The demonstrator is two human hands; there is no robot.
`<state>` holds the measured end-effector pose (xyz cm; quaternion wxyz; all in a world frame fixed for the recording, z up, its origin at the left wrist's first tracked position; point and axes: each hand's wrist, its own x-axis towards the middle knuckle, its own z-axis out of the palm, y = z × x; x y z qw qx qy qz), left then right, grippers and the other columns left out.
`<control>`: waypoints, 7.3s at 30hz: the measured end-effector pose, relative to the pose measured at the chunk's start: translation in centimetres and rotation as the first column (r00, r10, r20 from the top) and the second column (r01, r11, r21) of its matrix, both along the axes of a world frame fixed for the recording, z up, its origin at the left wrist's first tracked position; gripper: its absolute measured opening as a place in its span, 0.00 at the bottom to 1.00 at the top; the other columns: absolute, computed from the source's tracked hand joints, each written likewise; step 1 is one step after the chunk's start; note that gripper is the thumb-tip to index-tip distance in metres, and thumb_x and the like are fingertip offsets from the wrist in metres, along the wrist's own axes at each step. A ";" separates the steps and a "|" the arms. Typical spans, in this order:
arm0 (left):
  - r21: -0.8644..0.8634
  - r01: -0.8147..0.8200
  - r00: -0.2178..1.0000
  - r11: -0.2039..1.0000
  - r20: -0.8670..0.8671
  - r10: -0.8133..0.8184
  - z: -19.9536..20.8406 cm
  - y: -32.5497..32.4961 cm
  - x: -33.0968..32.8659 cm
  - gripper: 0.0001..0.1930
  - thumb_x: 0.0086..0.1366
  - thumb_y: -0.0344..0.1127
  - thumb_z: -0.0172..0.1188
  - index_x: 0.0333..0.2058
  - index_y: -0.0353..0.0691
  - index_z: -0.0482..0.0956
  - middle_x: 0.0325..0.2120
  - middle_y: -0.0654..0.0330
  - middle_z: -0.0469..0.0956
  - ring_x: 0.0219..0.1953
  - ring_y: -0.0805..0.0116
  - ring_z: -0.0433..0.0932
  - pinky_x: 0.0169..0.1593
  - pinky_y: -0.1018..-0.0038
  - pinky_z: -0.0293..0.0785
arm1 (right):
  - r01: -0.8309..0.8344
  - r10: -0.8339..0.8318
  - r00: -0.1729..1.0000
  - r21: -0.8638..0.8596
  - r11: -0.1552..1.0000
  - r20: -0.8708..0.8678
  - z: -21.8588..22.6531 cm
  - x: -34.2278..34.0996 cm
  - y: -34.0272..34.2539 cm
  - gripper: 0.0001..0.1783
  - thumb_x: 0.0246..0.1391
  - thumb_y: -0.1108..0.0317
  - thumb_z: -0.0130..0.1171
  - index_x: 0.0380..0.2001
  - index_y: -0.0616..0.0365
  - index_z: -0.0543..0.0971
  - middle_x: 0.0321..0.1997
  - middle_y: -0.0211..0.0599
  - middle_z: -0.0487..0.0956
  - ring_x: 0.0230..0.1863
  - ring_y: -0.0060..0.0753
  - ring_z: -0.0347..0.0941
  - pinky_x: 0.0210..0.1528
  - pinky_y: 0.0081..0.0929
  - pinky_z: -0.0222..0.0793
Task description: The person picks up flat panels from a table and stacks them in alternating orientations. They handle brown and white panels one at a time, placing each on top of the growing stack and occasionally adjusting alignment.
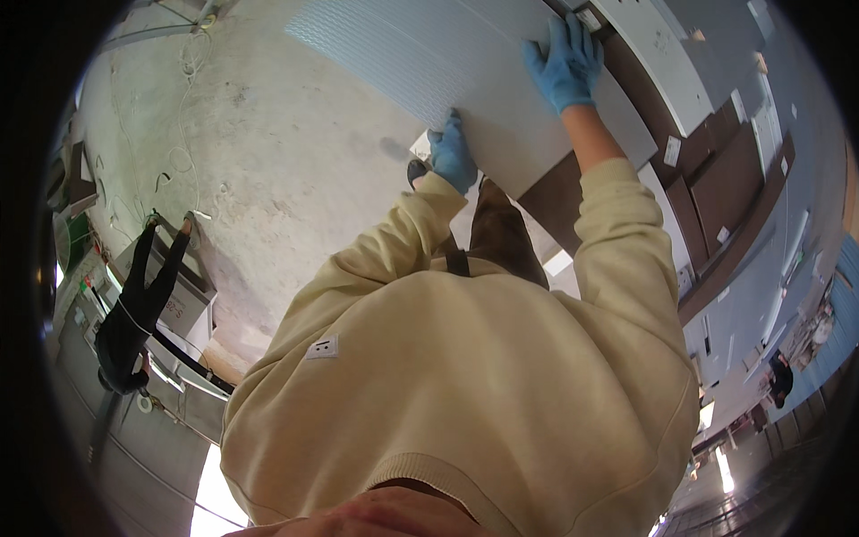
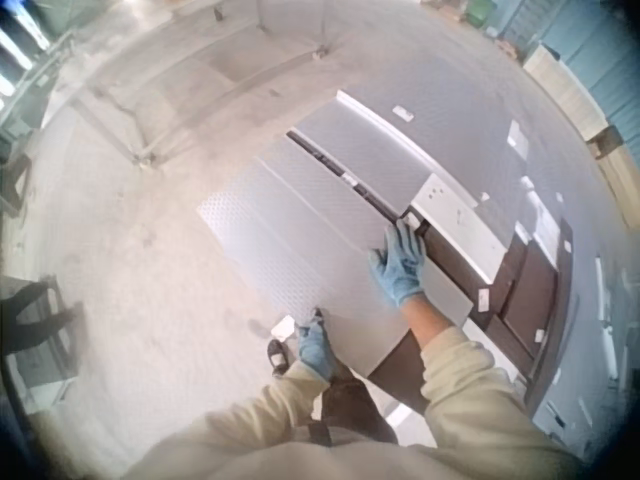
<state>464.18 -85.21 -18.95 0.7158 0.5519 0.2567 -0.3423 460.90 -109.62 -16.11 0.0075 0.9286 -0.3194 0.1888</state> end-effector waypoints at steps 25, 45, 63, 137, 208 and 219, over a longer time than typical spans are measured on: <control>-0.300 0.165 0.912 0.940 -0.317 -0.261 0.3 1.8 0.7 0.34 0.75 0.61 0.58 0.63 0.36 0.71 0.57 0.53 0.82 0.57 0.52 0.82 0.61 0.59 0.80 | -0.352 0.380 0.925 0.334 0.875 -0.021 3.9 -15.6 18.2 0.40 0.45 0.52 0.75 0.63 0.48 0.79 0.83 0.47 0.62 0.85 0.55 0.52 0.85 0.57 0.43; -0.110 0.562 0.802 0.820 -0.169 -0.573 0.5 2.0 2.1 0.45 0.69 0.72 0.60 0.72 0.46 0.65 0.74 0.54 0.66 0.76 0.55 0.62 0.76 0.53 0.59 | -0.091 0.018 0.961 0.256 0.962 0.275 4.9 -21.3 27.0 0.38 0.51 0.46 0.73 0.62 0.51 0.78 0.81 0.51 0.64 0.82 0.57 0.58 0.81 0.64 0.52; -0.199 0.859 -0.505 -0.471 -0.179 -0.844 8.3 21.4 -33.9 0.30 0.76 0.57 0.61 0.66 0.43 0.73 0.63 0.54 0.76 0.63 0.56 0.75 0.67 0.60 0.73 | 0.386 -0.717 0.296 0.765 -0.515 -0.631 3.7 -51.6 70.3 0.38 0.67 0.37 0.50 0.68 0.51 0.77 0.69 0.49 0.80 0.72 0.49 0.73 0.72 0.41 0.67; 0.915 0.343 -0.909 -0.213 0.381 0.170 6.9 19.8 -315.6 0.49 0.70 0.68 0.56 0.78 0.39 0.58 0.79 0.39 0.53 0.82 0.40 0.46 0.80 0.47 0.51 | 0.686 -0.465 -0.697 0.697 -0.209 0.547 20.5 -334.8 94.4 0.33 0.67 0.51 0.68 0.65 0.65 0.80 0.57 0.43 0.88 0.59 0.33 0.82 0.64 0.31 0.74; -0.760 0.649 0.489 0.033 0.385 -0.783 31.7 28.7 -267.0 0.42 0.77 0.69 0.51 0.75 0.44 0.61 0.71 0.53 0.68 0.70 0.51 0.69 0.71 0.51 0.70 | 0.428 -0.421 0.699 0.133 0.894 0.578 30.4 -293.3 53.2 0.28 0.68 0.55 0.65 0.60 0.67 0.80 0.59 0.52 0.84 0.57 0.54 0.82 0.62 0.40 0.76; -0.557 0.568 0.795 0.605 0.560 -0.231 24.2 30.2 -234.8 0.38 0.80 0.68 0.47 0.71 0.41 0.67 0.65 0.57 0.73 0.65 0.63 0.72 0.71 0.65 0.71 | -0.406 0.412 0.904 -0.074 0.911 0.118 27.2 -246.7 53.1 0.46 0.67 0.36 0.52 0.68 0.71 0.72 0.81 0.56 0.64 0.84 0.52 0.54 0.86 0.50 0.41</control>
